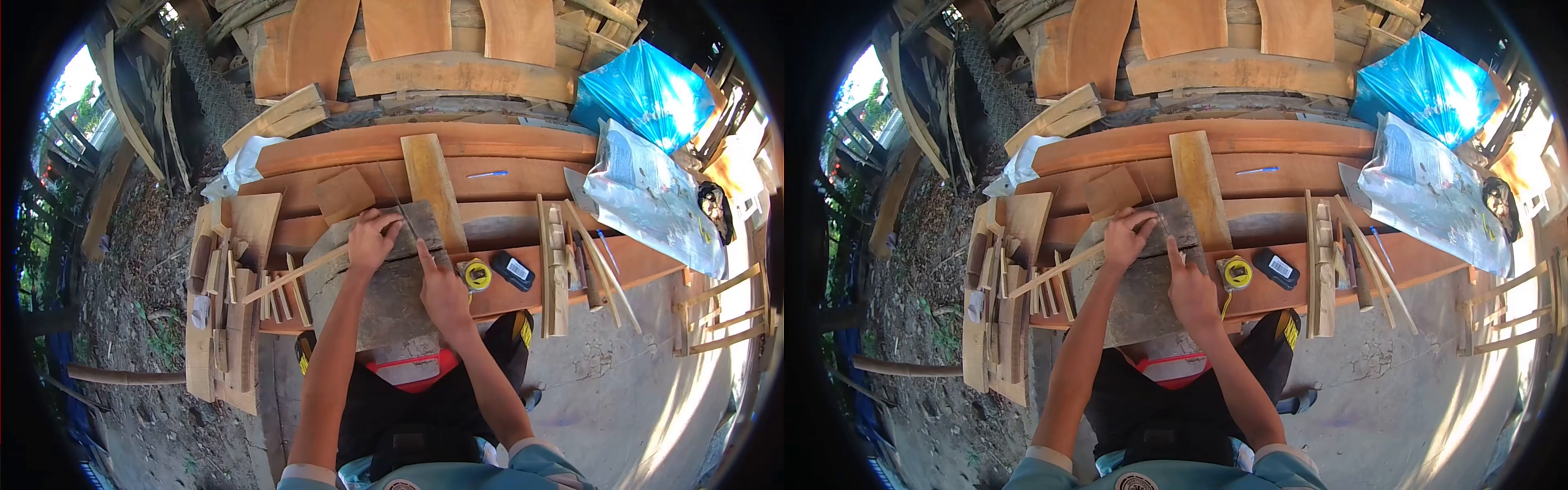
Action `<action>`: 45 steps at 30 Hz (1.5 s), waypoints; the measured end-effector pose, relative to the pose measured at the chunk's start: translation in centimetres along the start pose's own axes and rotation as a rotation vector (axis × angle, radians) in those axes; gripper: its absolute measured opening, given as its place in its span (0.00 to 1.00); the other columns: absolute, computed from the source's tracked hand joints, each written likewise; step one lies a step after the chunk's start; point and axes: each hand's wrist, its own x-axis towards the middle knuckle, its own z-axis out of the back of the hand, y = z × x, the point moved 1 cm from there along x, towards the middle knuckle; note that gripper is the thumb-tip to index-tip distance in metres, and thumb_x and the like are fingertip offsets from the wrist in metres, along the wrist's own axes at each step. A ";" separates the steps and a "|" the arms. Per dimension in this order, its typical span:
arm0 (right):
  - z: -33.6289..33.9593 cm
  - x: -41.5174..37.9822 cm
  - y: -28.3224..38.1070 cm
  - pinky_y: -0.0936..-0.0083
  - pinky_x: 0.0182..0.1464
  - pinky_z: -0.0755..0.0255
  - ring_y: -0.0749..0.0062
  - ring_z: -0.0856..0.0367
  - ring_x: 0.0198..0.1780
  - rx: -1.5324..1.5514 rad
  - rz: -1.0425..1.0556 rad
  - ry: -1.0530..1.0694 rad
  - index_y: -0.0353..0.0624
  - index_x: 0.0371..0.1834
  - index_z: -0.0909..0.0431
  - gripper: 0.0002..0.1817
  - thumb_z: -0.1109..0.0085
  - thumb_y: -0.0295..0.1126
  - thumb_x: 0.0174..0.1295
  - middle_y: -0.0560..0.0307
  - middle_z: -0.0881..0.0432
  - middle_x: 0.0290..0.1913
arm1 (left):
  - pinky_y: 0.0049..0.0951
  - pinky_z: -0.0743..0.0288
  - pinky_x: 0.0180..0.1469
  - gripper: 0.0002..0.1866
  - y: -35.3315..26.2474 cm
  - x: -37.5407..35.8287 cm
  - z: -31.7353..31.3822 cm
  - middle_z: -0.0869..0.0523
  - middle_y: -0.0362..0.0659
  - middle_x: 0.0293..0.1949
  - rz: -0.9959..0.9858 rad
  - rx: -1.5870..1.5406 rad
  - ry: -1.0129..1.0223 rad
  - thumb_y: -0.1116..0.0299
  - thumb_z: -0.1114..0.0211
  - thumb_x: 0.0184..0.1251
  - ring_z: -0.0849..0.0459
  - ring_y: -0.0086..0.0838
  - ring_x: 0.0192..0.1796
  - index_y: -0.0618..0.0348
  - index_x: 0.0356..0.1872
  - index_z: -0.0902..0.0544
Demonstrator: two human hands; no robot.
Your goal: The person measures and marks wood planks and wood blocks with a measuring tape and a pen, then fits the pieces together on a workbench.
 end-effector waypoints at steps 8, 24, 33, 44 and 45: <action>1.1 -2.3 0.0 0.60 0.29 0.23 0.50 0.19 0.26 -0.014 0.011 0.024 0.51 0.69 0.44 0.37 0.48 0.22 0.52 0.43 0.22 0.27 | 0.37 0.24 0.41 0.06 -0.4 -0.4 0.3 0.20 0.39 0.29 0.052 -0.036 0.040 0.65 0.34 0.55 0.21 0.36 0.40 0.47 0.33 0.14; -1.6 1.3 0.1 0.63 0.28 0.23 0.52 0.19 0.25 -0.042 0.050 -0.088 0.50 0.71 0.46 0.40 0.47 0.21 0.50 0.45 0.24 0.24 | 0.39 0.27 0.44 0.05 0.0 0.0 -0.1 0.19 0.42 0.31 0.088 -0.058 0.060 0.66 0.32 0.53 0.21 0.38 0.42 0.52 0.31 0.15; -0.8 2.4 0.8 0.57 0.31 0.25 0.47 0.20 0.28 -0.021 0.013 -0.031 0.51 0.70 0.45 0.39 0.48 0.21 0.50 0.42 0.22 0.28 | 0.39 0.28 0.45 0.04 0.5 0.0 -0.4 0.20 0.41 0.29 0.007 -0.024 0.016 0.67 0.32 0.52 0.22 0.39 0.41 0.53 0.28 0.15; -1.0 2.3 0.6 0.60 0.29 0.23 0.49 0.19 0.29 -0.036 0.065 -0.043 0.47 0.69 0.44 0.38 0.47 0.21 0.50 0.43 0.22 0.28 | 0.39 0.25 0.42 0.03 0.5 0.0 -0.5 0.21 0.41 0.28 0.036 -0.036 0.015 0.67 0.32 0.52 0.22 0.39 0.39 0.52 0.27 0.16; -0.4 1.5 0.4 0.61 0.29 0.23 0.49 0.19 0.29 -0.036 0.043 -0.024 0.47 0.69 0.44 0.38 0.47 0.21 0.50 0.43 0.22 0.28 | 0.39 0.25 0.42 0.03 0.2 0.0 -0.6 0.21 0.42 0.28 0.036 -0.040 0.022 0.67 0.32 0.52 0.22 0.39 0.39 0.52 0.27 0.16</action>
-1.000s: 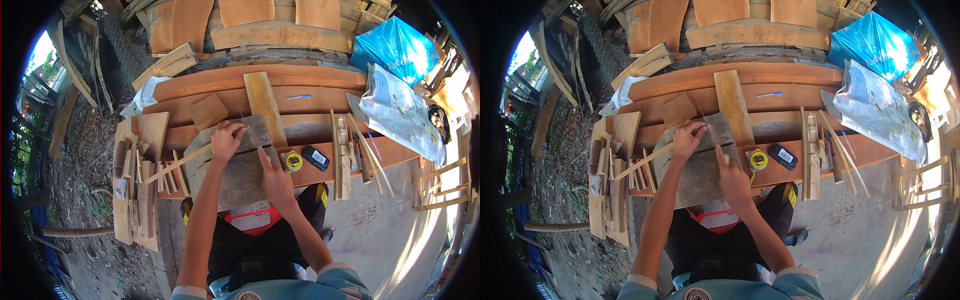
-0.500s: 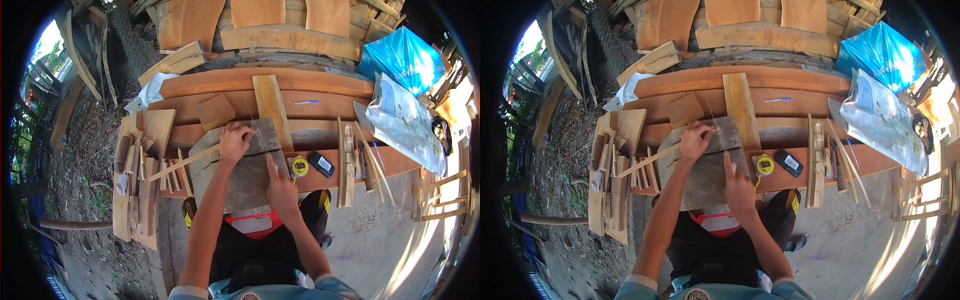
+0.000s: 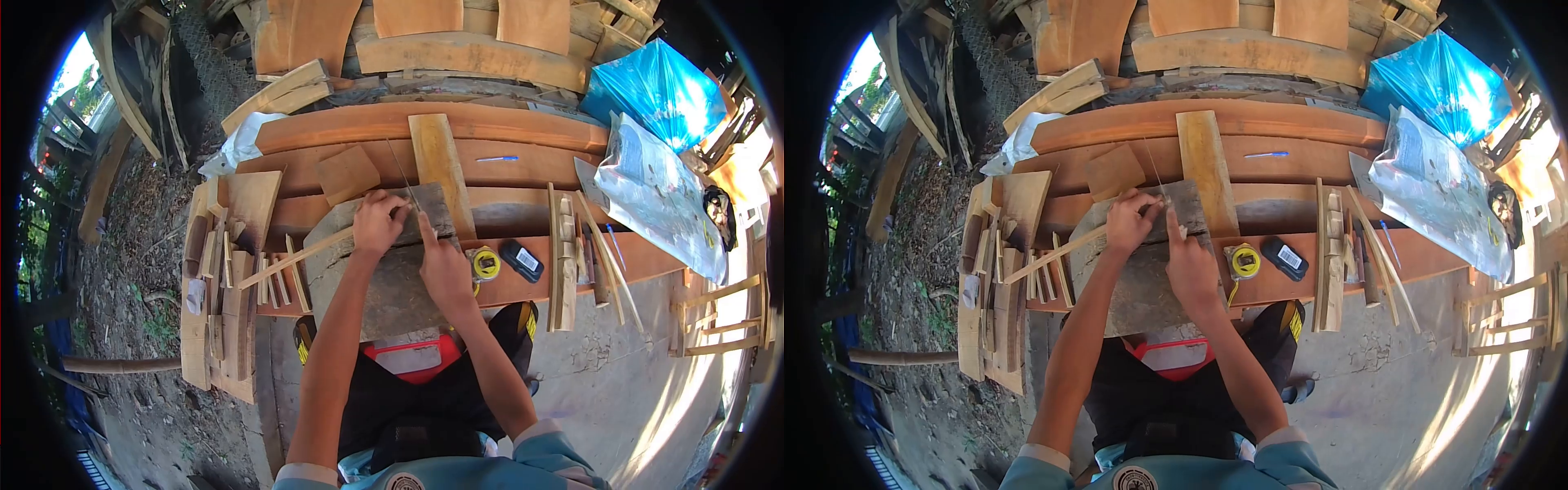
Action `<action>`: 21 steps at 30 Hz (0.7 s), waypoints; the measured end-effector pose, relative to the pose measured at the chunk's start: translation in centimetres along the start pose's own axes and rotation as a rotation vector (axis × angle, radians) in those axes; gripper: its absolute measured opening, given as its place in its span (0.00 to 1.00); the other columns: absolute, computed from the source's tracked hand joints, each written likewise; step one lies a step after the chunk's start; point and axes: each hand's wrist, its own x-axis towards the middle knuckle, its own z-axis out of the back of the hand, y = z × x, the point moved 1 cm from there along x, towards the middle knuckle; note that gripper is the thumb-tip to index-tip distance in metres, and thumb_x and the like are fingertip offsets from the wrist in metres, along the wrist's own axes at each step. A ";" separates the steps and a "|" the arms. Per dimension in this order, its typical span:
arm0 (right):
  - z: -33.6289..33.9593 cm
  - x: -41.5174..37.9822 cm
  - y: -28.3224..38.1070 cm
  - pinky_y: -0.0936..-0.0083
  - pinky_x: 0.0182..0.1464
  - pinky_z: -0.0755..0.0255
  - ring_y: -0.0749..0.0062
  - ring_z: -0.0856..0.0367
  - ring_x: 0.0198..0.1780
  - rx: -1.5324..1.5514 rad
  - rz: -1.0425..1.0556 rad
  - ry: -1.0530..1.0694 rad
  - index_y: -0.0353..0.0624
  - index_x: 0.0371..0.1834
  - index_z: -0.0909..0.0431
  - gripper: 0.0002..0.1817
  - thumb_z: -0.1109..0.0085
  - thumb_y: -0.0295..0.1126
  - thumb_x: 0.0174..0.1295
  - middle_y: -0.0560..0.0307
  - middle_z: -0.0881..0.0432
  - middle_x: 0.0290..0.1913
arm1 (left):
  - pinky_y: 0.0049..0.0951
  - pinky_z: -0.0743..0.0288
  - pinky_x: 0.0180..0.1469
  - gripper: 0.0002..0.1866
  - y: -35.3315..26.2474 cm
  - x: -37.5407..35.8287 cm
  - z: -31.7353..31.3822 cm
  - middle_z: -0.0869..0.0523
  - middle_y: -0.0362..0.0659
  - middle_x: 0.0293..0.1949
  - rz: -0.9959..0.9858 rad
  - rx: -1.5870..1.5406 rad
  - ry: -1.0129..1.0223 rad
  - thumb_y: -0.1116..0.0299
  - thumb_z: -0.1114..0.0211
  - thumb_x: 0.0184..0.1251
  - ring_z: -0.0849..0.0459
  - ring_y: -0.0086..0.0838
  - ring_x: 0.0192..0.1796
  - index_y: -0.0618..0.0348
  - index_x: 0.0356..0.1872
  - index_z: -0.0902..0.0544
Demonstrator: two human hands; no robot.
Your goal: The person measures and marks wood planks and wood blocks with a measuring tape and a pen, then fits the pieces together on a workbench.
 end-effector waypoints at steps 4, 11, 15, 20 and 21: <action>2.2 -5.9 -0.9 0.61 0.29 0.23 0.49 0.19 0.29 -0.003 0.023 -0.003 0.46 0.68 0.43 0.38 0.46 0.21 0.49 0.43 0.22 0.28 | 0.40 0.26 0.42 0.03 0.0 0.3 0.5 0.21 0.42 0.28 -0.023 0.009 -0.017 0.67 0.32 0.52 0.22 0.40 0.38 0.53 0.26 0.16; -0.1 -1.1 -0.3 0.59 0.30 0.24 0.49 0.19 0.28 0.015 -0.061 0.034 0.49 0.69 0.44 0.39 0.49 0.19 0.50 0.41 0.21 0.30 | 0.40 0.27 0.41 0.03 0.2 0.1 -0.3 0.22 0.42 0.27 -0.011 -0.018 -0.008 0.68 0.32 0.51 0.22 0.39 0.39 0.54 0.25 0.17; 3.0 -6.3 -0.5 0.57 0.30 0.25 0.48 0.20 0.28 0.060 -0.069 0.097 0.47 0.67 0.41 0.36 0.48 0.20 0.50 0.39 0.22 0.27 | 0.37 0.27 0.35 0.04 0.1 0.1 0.4 0.21 0.45 0.26 -0.138 0.070 -0.074 0.69 0.31 0.53 0.20 0.41 0.33 0.56 0.29 0.15; -0.3 1.4 -0.8 0.59 0.31 0.23 0.47 0.18 0.31 0.036 -0.046 0.038 0.48 0.70 0.45 0.39 0.48 0.20 0.50 0.38 0.20 0.33 | 0.38 0.26 0.36 0.03 0.6 0.3 -0.4 0.21 0.45 0.25 -0.141 0.013 -0.043 0.69 0.31 0.53 0.20 0.41 0.32 0.54 0.28 0.15; -0.7 1.6 -0.4 0.59 0.31 0.23 0.47 0.18 0.31 0.052 -0.022 0.049 0.48 0.70 0.46 0.39 0.49 0.19 0.50 0.37 0.20 0.34 | 0.39 0.26 0.36 0.03 0.8 0.3 -0.2 0.21 0.45 0.25 -0.149 0.001 -0.043 0.69 0.31 0.52 0.20 0.42 0.32 0.54 0.28 0.15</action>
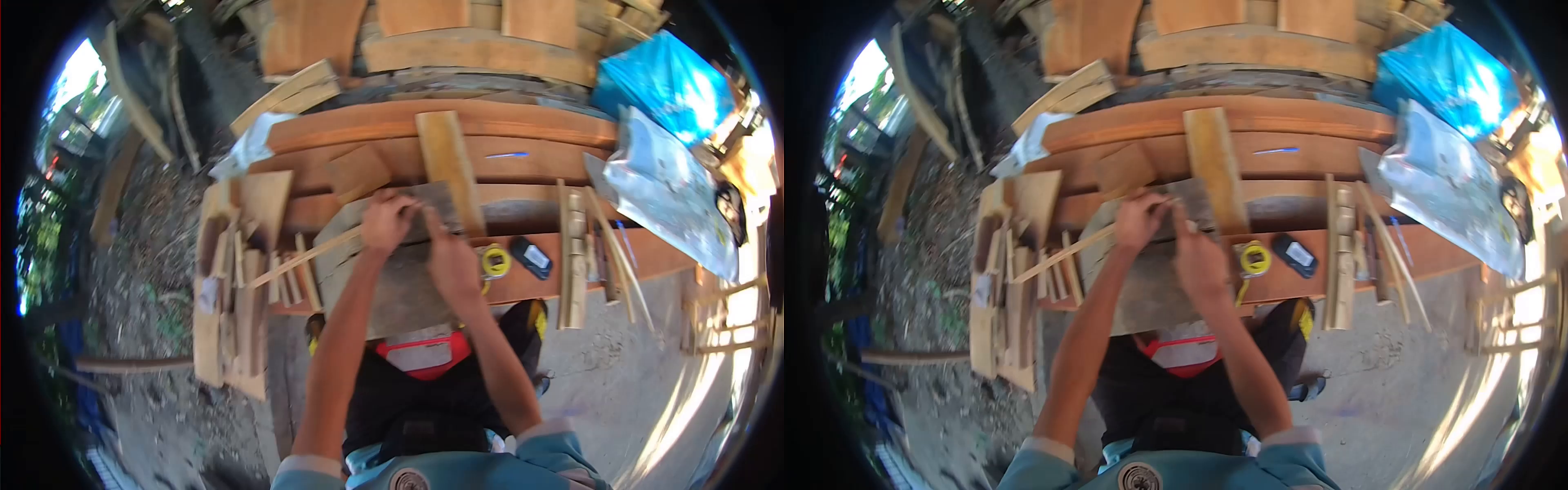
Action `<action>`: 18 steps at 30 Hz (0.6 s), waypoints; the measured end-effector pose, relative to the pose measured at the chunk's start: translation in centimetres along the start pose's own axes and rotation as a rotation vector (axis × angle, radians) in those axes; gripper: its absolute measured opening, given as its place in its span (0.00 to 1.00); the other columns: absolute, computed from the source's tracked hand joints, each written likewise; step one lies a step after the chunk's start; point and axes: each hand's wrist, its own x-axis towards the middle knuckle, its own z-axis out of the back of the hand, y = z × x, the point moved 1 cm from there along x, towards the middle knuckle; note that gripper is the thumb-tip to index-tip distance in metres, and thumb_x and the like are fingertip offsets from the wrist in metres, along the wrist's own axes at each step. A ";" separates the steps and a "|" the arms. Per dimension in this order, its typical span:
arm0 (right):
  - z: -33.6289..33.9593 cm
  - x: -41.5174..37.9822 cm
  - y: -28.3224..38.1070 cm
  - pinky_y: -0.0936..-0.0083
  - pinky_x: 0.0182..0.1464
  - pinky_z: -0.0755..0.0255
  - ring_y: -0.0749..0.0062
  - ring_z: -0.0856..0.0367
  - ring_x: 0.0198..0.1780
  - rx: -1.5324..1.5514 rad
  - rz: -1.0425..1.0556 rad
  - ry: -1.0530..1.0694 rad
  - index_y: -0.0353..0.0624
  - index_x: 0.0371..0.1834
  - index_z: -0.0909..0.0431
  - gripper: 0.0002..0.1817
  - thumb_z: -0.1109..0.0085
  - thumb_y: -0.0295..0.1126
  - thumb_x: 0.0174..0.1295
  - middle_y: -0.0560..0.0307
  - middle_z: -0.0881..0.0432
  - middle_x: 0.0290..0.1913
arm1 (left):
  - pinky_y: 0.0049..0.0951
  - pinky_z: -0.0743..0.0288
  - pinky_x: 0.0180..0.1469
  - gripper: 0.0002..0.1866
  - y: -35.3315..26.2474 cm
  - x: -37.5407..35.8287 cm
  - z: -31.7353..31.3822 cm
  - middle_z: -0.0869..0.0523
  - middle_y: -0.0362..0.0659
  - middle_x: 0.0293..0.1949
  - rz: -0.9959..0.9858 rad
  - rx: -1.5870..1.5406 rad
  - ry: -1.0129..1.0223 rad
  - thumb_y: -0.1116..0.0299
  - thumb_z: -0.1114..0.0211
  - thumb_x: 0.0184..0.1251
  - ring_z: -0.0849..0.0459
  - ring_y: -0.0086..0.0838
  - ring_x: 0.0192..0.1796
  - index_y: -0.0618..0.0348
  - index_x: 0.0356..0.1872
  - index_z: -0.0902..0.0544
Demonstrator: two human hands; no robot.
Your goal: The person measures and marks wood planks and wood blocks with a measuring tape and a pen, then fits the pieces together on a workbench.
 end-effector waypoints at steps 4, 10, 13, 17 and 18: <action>3.1 -8.6 -0.6 0.58 0.31 0.24 0.47 0.19 0.32 0.077 -0.084 0.065 0.49 0.69 0.43 0.38 0.50 0.18 0.50 0.38 0.20 0.35 | 0.39 0.26 0.41 0.04 -0.6 -0.3 0.6 0.19 0.44 0.28 0.030 0.082 -0.029 0.68 0.31 0.51 0.21 0.42 0.38 0.54 0.27 0.16; 1.2 -1.2 0.8 0.57 0.32 0.27 0.44 0.21 0.30 0.043 -0.001 -0.076 0.47 0.67 0.41 0.36 0.50 0.19 0.50 0.39 0.23 0.28 | 0.39 0.27 0.41 0.04 -0.8 0.0 0.7 0.20 0.43 0.29 0.039 0.021 -0.015 0.68 0.31 0.52 0.21 0.41 0.39 0.54 0.26 0.16; 1.4 -5.5 -0.1 0.57 0.31 0.25 0.45 0.20 0.29 0.025 0.011 -0.044 0.48 0.69 0.43 0.37 0.49 0.20 0.50 0.41 0.22 0.27 | 0.39 0.27 0.42 0.04 -1.2 0.0 1.0 0.19 0.43 0.29 0.083 0.055 0.035 0.68 0.31 0.52 0.21 0.40 0.39 0.54 0.27 0.16; 0.9 -3.6 0.9 0.56 0.29 0.25 0.44 0.21 0.26 -0.023 -0.004 -0.021 0.51 0.69 0.43 0.37 0.50 0.21 0.51 0.40 0.22 0.26 | 0.40 0.28 0.43 0.04 0.1 -0.7 0.6 0.20 0.45 0.28 0.013 0.063 0.010 0.69 0.31 0.51 0.21 0.42 0.39 0.55 0.27 0.17; -0.6 -0.6 0.8 0.56 0.29 0.25 0.44 0.20 0.27 0.002 0.014 -0.048 0.52 0.69 0.43 0.37 0.51 0.21 0.52 0.39 0.22 0.26 | 0.40 0.28 0.44 0.04 0.3 -0.6 0.9 0.20 0.45 0.28 0.015 0.061 0.009 0.69 0.31 0.51 0.21 0.42 0.39 0.55 0.26 0.17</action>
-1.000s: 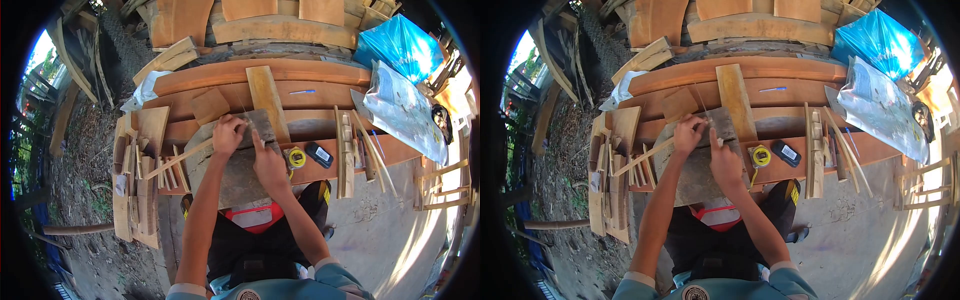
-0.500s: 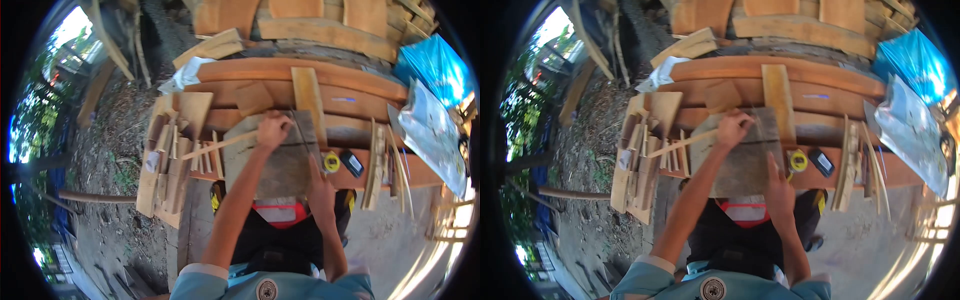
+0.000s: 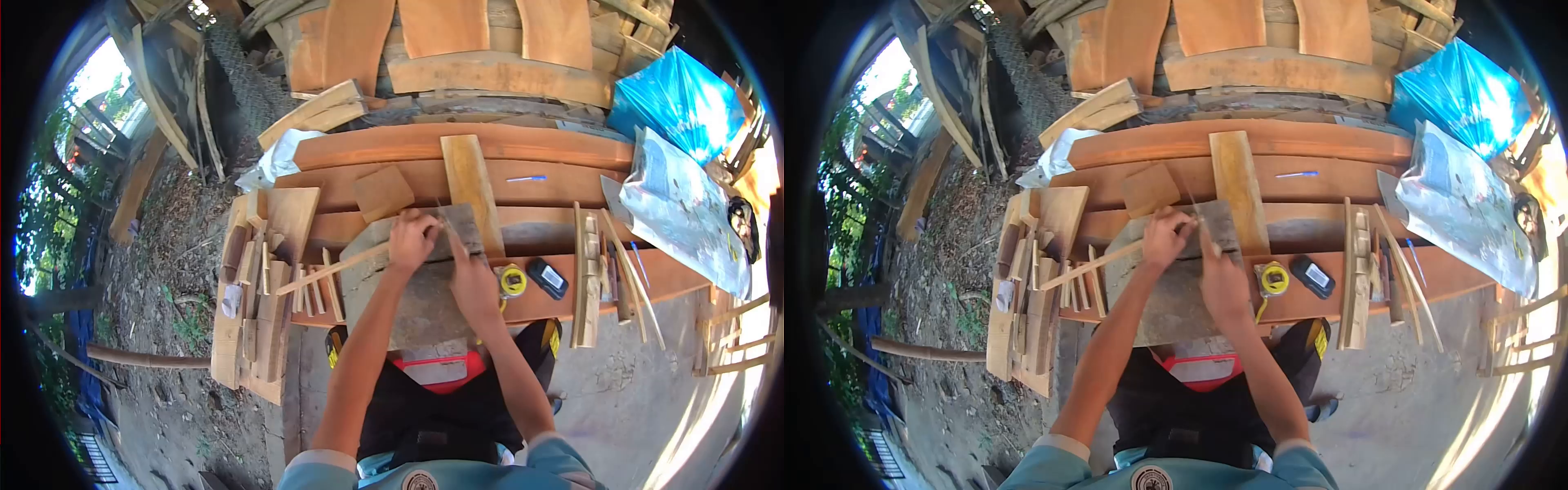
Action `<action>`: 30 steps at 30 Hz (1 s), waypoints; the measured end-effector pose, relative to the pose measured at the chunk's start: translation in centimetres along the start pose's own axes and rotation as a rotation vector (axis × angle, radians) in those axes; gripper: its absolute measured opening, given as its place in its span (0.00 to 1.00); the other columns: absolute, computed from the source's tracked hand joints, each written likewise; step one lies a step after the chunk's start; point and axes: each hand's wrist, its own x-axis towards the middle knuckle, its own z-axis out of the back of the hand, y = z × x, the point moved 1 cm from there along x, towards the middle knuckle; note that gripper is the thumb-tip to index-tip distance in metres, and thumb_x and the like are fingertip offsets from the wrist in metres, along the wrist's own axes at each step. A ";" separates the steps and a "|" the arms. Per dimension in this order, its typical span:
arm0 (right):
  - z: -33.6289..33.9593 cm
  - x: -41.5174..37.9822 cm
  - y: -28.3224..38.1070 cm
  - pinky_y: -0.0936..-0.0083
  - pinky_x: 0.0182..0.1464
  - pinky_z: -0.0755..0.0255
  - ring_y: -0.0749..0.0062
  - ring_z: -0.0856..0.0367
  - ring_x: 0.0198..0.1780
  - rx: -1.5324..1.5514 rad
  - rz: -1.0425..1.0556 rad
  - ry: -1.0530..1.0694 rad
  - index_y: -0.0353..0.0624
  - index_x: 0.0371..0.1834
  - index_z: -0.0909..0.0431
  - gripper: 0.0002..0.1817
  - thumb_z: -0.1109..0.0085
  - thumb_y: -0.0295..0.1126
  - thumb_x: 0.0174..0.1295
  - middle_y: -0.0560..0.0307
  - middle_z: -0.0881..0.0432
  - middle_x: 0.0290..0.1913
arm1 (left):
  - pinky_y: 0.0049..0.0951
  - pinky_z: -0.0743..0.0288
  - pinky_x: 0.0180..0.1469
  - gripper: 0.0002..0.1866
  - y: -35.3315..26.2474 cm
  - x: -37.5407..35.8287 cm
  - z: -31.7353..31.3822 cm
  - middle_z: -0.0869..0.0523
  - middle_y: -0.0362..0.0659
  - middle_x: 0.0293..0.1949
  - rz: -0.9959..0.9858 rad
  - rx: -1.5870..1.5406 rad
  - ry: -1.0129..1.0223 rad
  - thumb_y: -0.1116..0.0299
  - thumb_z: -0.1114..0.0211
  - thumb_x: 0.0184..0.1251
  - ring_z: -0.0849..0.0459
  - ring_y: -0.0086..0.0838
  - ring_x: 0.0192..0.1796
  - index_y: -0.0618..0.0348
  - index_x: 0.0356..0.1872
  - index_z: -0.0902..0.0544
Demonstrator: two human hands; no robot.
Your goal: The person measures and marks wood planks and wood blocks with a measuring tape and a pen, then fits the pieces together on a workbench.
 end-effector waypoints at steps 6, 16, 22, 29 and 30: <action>3.9 -7.0 -0.8 0.53 0.36 0.26 0.42 0.20 0.35 0.094 -0.082 0.072 0.48 0.67 0.41 0.35 0.52 0.19 0.51 0.35 0.21 0.34 | 0.40 0.30 0.42 0.03 -1.1 0.5 -0.1 0.21 0.46 0.28 -0.040 0.025 -0.026 0.69 0.32 0.52 0.22 0.44 0.36 0.54 0.26 0.17; 3.3 -5.1 -0.5 0.55 0.34 0.25 0.44 0.19 0.31 0.149 -0.085 -0.038 0.50 0.67 0.41 0.35 0.49 0.20 0.52 0.38 0.20 0.29 | 0.39 0.28 0.43 0.04 -1.1 0.6 -0.1 0.20 0.46 0.29 -0.034 0.000 0.027 0.70 0.33 0.53 0.21 0.44 0.38 0.57 0.28 0.18; 0.5 -0.3 0.3 0.59 0.29 0.23 0.50 0.18 0.28 0.040 -0.078 -0.027 0.51 0.70 0.45 0.37 0.50 0.22 0.52 0.41 0.21 0.28 | 0.42 0.35 0.45 0.03 -0.5 0.2 -0.5 0.23 0.43 0.29 0.037 -0.018 0.060 0.67 0.33 0.54 0.24 0.41 0.41 0.52 0.26 0.18; 2.5 -5.9 -0.2 0.62 0.28 0.23 0.52 0.18 0.28 0.029 -0.038 -0.082 0.49 0.68 0.42 0.35 0.49 0.23 0.52 0.44 0.21 0.27 | 0.40 0.36 0.46 0.03 -0.3 -0.1 -0.8 0.21 0.42 0.30 -0.013 0.031 0.014 0.67 0.33 0.54 0.23 0.40 0.40 0.53 0.28 0.17; 2.6 -4.3 0.4 0.62 0.28 0.23 0.52 0.18 0.28 -0.001 -0.082 -0.026 0.49 0.68 0.42 0.35 0.49 0.23 0.52 0.44 0.21 0.27 | 0.39 0.36 0.45 0.03 -0.5 0.0 -0.6 0.20 0.42 0.30 -0.022 0.046 0.022 0.68 0.33 0.54 0.22 0.39 0.40 0.53 0.29 0.17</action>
